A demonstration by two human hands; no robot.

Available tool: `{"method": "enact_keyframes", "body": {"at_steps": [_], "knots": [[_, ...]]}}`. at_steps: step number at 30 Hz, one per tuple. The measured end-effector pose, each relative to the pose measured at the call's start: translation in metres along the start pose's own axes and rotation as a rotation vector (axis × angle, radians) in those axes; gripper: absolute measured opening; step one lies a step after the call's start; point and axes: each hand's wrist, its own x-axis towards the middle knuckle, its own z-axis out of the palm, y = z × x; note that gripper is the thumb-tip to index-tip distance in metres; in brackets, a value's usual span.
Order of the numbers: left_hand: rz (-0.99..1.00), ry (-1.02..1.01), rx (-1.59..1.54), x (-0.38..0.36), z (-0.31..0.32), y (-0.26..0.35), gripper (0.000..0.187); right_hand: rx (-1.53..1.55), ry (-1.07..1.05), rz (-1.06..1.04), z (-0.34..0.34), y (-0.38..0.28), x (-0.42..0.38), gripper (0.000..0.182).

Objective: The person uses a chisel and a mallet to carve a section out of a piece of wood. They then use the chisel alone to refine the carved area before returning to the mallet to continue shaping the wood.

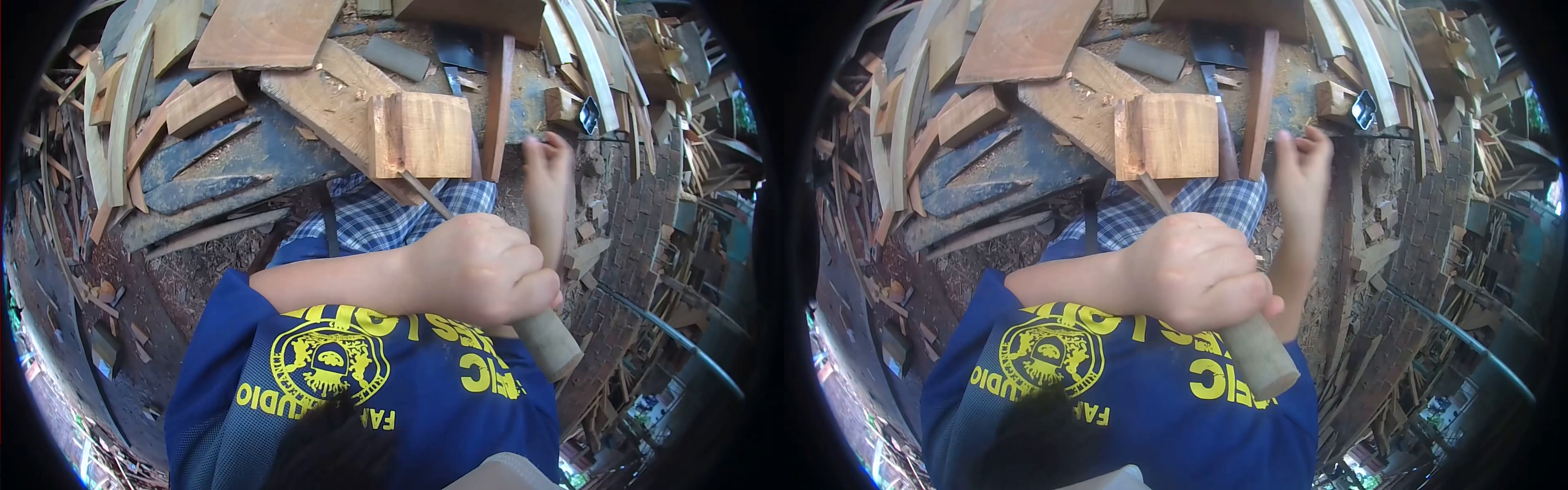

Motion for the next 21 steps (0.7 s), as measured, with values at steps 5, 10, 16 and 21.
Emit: {"method": "enact_keyframes", "body": {"at_steps": [5,10,16,21], "knots": [[-0.006,-0.001,0.039,0.004,-0.004,-0.001,0.021,-0.119,-0.149,0.185,0.053,0.038,0.012,0.098],[-0.019,0.02,0.044,0.0,-0.002,0.0,0.021,0.196,-0.367,0.31,0.027,0.059,0.027,0.041],[-0.03,0.085,0.015,0.0,0.001,-0.003,0.023,0.431,-0.179,0.213,-0.013,0.02,-0.034,0.029],[-0.057,0.124,0.063,0.006,-0.004,-0.003,0.025,0.673,0.2,-0.096,-0.076,-0.03,-0.096,0.054]]}}
